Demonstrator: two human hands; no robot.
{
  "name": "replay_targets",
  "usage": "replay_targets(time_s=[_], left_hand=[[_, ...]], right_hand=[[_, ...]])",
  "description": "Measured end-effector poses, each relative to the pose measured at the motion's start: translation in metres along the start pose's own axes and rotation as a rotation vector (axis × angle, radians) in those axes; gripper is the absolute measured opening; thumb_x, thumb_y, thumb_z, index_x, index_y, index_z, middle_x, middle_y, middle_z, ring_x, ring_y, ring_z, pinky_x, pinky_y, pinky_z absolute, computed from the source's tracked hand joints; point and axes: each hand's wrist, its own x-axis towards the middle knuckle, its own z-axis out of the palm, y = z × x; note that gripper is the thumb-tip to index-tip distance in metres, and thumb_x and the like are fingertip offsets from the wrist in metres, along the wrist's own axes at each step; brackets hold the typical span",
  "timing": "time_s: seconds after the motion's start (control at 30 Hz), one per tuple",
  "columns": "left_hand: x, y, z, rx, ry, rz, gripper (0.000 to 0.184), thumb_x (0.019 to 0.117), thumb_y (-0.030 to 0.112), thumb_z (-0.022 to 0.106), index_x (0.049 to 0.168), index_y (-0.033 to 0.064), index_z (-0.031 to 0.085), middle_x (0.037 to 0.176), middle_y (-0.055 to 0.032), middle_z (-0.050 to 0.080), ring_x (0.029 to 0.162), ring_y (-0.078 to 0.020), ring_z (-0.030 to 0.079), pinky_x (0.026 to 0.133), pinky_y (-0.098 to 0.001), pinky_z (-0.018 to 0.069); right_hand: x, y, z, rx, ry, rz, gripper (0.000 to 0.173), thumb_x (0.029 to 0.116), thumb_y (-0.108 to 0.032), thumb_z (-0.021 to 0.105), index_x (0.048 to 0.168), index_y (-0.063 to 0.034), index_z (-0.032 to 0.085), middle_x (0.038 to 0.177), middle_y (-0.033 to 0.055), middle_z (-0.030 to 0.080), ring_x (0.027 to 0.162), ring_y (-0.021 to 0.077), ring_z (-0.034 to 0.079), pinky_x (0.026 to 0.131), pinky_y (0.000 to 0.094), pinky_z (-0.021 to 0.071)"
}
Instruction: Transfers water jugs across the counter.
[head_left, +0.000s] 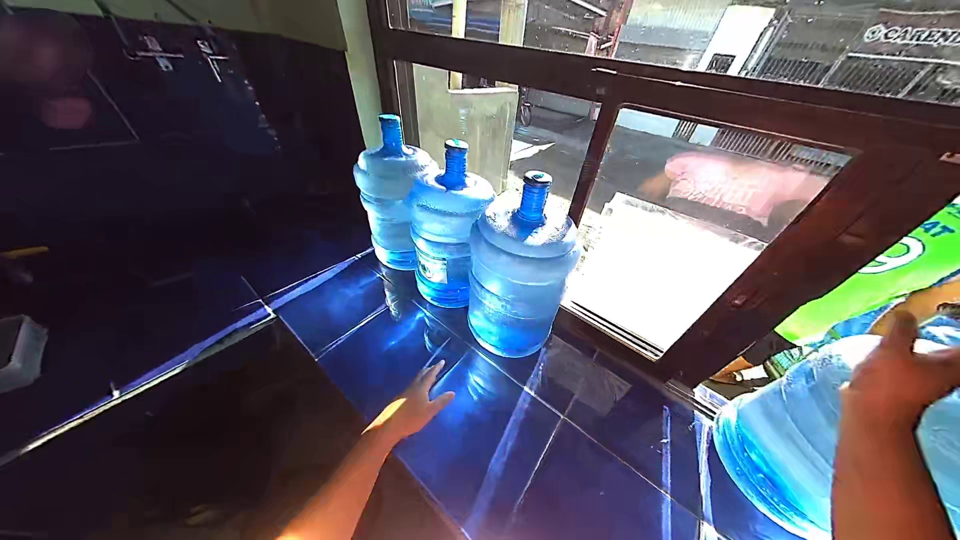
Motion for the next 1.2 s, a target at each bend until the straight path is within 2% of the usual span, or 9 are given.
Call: replay_targets(time_s=[0.13,0.37,0.47,0.53,0.8,0.87,0.97,1.07,1.2], left_hand=[[0.054,0.05,-0.038,-0.025,0.016,0.285,0.071,0.1028,0.037,0.059,0.162,0.0099,0.031,0.165,-0.0156,0.033,0.149,-0.0283,0.04,0.121,-0.0468,0.0348],[0.031,0.084,-0.031,-0.145,-0.131,0.469,0.072,0.099,0.032,0.066,0.16,0.0103,0.035,0.167,-0.0089,0.032,0.153,-0.0187,0.032,0.125,-0.0394,0.0298],[0.028,0.065,-0.027,-0.19,-0.078,0.446,0.075,0.1006,0.037,0.063,0.161,0.0075,0.031,0.168,-0.0133,0.027,0.156,-0.022,0.026,0.127,-0.0418,0.026],[0.033,0.063,-0.032,-0.194,-0.013,0.415,0.077,0.1015,0.042,0.06,0.164,0.0106,0.025,0.17,-0.0129,0.021,0.157,-0.0231,0.023,0.127,-0.0455,0.0253],[0.067,0.136,-0.009,-0.568,0.368,0.301,0.092,0.1038,0.057,0.044,0.166,0.0102,-0.005,0.17,-0.0223,-0.015,0.159,-0.0402,-0.004,0.123,-0.0696,0.0093],[0.07,0.128,0.01,-0.651,0.57,0.396,0.085,0.103,0.05,0.049,0.165,0.0046,0.012,0.17,-0.026,0.002,0.158,-0.0397,0.008,0.126,-0.0578,0.0177],[0.087,0.109,-0.017,-0.569,0.435,0.549,0.064,0.1072,0.037,0.045,0.16,0.0034,0.032,0.166,-0.019,0.03,0.154,-0.0285,0.029,0.125,-0.0468,0.0277],[0.119,0.128,-0.059,-0.272,0.185,0.627,0.057,0.1083,0.037,0.047,0.159,0.0129,0.038,0.164,-0.0105,0.037,0.151,-0.0273,0.035,0.122,-0.0587,0.0278],[0.157,0.17,-0.11,0.157,0.175,0.77,0.076,0.1014,0.052,0.058,0.164,0.0225,0.028,0.169,-0.0072,0.028,0.155,-0.0315,0.029,0.12,-0.0696,0.0217]], right_hand=[[-0.069,-0.076,0.162,0.137,-0.654,0.176,0.073,0.0971,-0.033,0.066,0.157,-0.0038,0.037,0.169,0.019,0.02,0.155,0.0347,0.021,0.123,0.0544,0.0243],[-0.046,-0.148,0.363,0.638,-0.625,0.429,0.072,0.1076,-0.049,0.043,0.162,-0.0059,0.024,0.165,0.0171,0.031,0.15,0.0256,0.035,0.121,0.045,0.032],[-0.052,-0.155,0.395,0.716,-0.816,0.55,0.076,0.1063,-0.064,0.022,0.145,-0.0049,0.05,0.133,0.0157,0.063,0.119,0.0231,0.062,0.1,0.0441,0.0524],[-0.059,-0.154,0.398,0.716,-0.901,0.489,0.075,0.1063,-0.064,0.023,0.134,-0.0035,0.058,0.116,0.014,0.068,0.103,0.0213,0.066,0.091,0.0415,0.0555],[-0.127,-0.196,0.293,0.611,-0.602,0.382,0.056,0.1034,-0.05,0.051,0.133,-0.0036,0.059,0.116,0.013,0.069,0.104,0.0192,0.068,0.094,0.0419,0.0561],[-0.166,-0.203,0.242,0.517,-0.551,0.278,0.066,0.0994,-0.057,0.057,0.143,-0.0082,0.05,0.128,0.0112,0.065,0.115,0.0166,0.064,0.1,0.0415,0.0531],[-0.194,-0.209,0.19,0.333,-0.561,0.144,0.089,0.0808,-0.047,0.078,0.148,-0.0016,0.042,0.139,0.0178,0.057,0.129,0.0215,0.056,0.109,0.04,0.0466],[-0.182,-0.209,0.163,0.111,-0.611,-0.021,0.089,0.0726,-0.039,0.086,0.147,-0.0071,0.048,0.138,0.0143,0.06,0.127,0.0243,0.057,0.108,0.0463,0.0463],[-0.152,-0.185,0.137,0.242,-0.695,0.032,0.103,0.0667,-0.04,0.089,0.154,-0.0141,0.04,0.142,0.002,0.06,0.129,0.0138,0.058,0.108,0.0353,0.0505]])
